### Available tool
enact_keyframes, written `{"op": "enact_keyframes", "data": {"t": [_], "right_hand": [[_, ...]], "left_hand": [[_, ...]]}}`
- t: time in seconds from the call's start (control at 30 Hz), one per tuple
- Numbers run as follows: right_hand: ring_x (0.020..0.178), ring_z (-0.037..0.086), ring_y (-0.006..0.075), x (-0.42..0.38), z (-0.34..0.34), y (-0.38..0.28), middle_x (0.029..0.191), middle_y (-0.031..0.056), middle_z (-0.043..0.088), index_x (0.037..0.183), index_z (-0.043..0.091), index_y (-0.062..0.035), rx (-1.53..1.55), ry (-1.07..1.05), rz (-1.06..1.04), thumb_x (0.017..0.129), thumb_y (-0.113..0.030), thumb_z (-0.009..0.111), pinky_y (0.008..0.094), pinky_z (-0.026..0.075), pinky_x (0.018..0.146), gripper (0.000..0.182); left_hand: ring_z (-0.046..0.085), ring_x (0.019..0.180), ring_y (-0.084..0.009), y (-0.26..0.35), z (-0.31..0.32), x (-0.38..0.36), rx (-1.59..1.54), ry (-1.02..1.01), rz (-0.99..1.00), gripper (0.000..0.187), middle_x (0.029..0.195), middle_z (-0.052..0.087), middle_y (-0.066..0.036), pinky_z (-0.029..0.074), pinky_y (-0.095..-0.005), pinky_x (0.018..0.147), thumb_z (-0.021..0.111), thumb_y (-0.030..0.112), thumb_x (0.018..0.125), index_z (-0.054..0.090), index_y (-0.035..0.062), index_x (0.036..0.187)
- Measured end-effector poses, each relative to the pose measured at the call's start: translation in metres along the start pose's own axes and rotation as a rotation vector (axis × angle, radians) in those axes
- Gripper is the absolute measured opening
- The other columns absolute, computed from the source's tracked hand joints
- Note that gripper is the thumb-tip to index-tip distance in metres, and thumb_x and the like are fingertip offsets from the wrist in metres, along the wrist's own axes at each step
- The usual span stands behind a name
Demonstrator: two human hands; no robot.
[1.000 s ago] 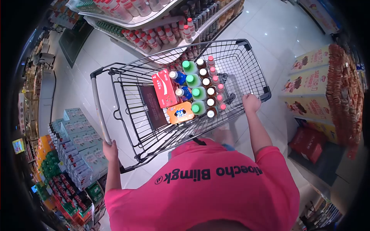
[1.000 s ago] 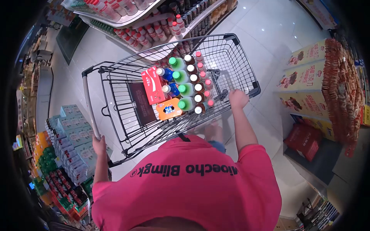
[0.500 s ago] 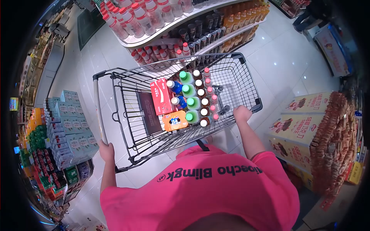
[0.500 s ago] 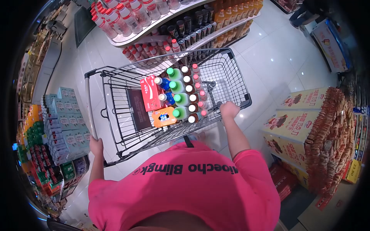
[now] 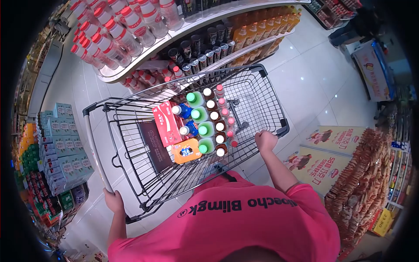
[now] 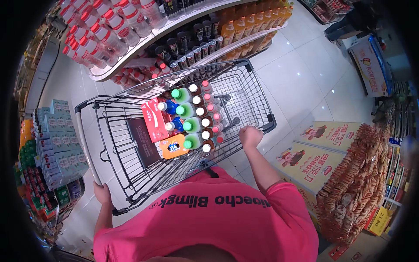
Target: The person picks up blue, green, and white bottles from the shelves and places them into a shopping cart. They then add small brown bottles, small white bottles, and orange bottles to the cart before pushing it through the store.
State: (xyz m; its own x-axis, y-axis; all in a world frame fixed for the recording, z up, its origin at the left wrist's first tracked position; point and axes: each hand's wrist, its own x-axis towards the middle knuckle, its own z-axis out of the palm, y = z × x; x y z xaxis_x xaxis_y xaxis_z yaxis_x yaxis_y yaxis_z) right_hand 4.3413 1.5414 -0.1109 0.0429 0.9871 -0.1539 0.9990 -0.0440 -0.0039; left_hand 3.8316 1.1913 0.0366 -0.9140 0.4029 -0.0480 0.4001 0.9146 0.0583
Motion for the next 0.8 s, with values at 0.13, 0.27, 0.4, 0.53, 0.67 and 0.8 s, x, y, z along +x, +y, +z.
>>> {"op": "enact_keyframes", "data": {"t": [0.13, 0.27, 0.4, 0.53, 0.67, 0.8], "right_hand": [[0.064, 0.064, 0.0262, 0.01, -0.009, -0.022, 0.064, 0.0095, 0.064, 0.066, 0.069, -0.0117, 0.041, -0.026, 0.005, 0.072, -0.03, 0.061, 0.0381, 0.046, 0.066, 0.021], [0.064, 0.063, 0.0255, 0.03, -0.009, -0.012, 0.065, 0.0081, 0.064, 0.066, 0.069, -0.012, -0.03, -0.045, -0.043, 0.072, -0.03, 0.06, 0.0395, 0.045, 0.062, 0.021], [0.059, 0.061, 0.0269, 0.03, -0.005, -0.018, 0.061, 0.0082, 0.062, 0.063, 0.067, -0.0105, -0.043, 0.028, -0.137, 0.071, -0.032, 0.059, 0.0414, 0.043, 0.056, 0.024], [0.06, 0.062, 0.0278, 0.043, -0.012, -0.02, 0.063, 0.0088, 0.063, 0.064, 0.068, -0.0098, -0.008, -0.105, -0.175, 0.075, -0.032, 0.053, 0.0423, 0.043, 0.058, 0.029], [0.068, 0.065, 0.0273, 0.081, -0.028, -0.023, 0.071, 0.0088, 0.066, 0.07, 0.07, -0.0108, -0.1, -0.268, -0.184, 0.079, -0.032, 0.046, 0.043, 0.044, 0.064, 0.034], [0.066, 0.064, 0.0275, 0.083, -0.03, -0.033, 0.069, 0.0083, 0.066, 0.071, 0.07, -0.0106, -0.104, -0.323, -0.205, 0.079, -0.033, 0.046, 0.0444, 0.043, 0.064, 0.033]], "left_hand": [[0.059, 0.071, -0.04, 0.001, -0.006, 0.028, 0.034, -0.017, -0.005, 0.026, 0.073, 0.059, -0.02, 0.045, -0.0474, 0.066, 0.054, 0.008, 0.074, 0.044, 0.0013, 0.098], [0.059, 0.073, -0.0392, 0.026, -0.014, 0.014, 0.088, -0.034, -0.06, 0.025, 0.075, 0.059, -0.019, 0.045, -0.047, 0.067, 0.053, 0.009, 0.075, 0.044, 0.0017, 0.097], [0.06, 0.076, -0.0379, 0.018, -0.01, 0.021, 0.155, 0.028, -0.045, 0.023, 0.08, 0.061, -0.017, 0.046, -0.0477, 0.069, 0.054, 0.012, 0.077, 0.043, 0.0037, 0.096], [0.06, 0.077, -0.0374, 0.035, -0.017, 0.023, 0.262, -0.067, -0.134, 0.024, 0.083, 0.062, -0.016, 0.046, -0.048, 0.068, 0.055, 0.016, 0.079, 0.044, 0.0061, 0.097], [0.06, 0.078, -0.0379, 0.054, -0.014, 0.016, 0.277, -0.078, -0.177, 0.024, 0.084, 0.062, -0.017, 0.046, -0.048, 0.068, 0.056, 0.016, 0.079, 0.044, 0.0051, 0.097], [0.06, 0.078, -0.0391, 0.041, -0.012, 0.03, 0.273, -0.072, -0.155, 0.025, 0.084, 0.062, -0.019, 0.046, -0.048, 0.069, 0.055, 0.015, 0.079, 0.044, 0.0031, 0.098]]}}
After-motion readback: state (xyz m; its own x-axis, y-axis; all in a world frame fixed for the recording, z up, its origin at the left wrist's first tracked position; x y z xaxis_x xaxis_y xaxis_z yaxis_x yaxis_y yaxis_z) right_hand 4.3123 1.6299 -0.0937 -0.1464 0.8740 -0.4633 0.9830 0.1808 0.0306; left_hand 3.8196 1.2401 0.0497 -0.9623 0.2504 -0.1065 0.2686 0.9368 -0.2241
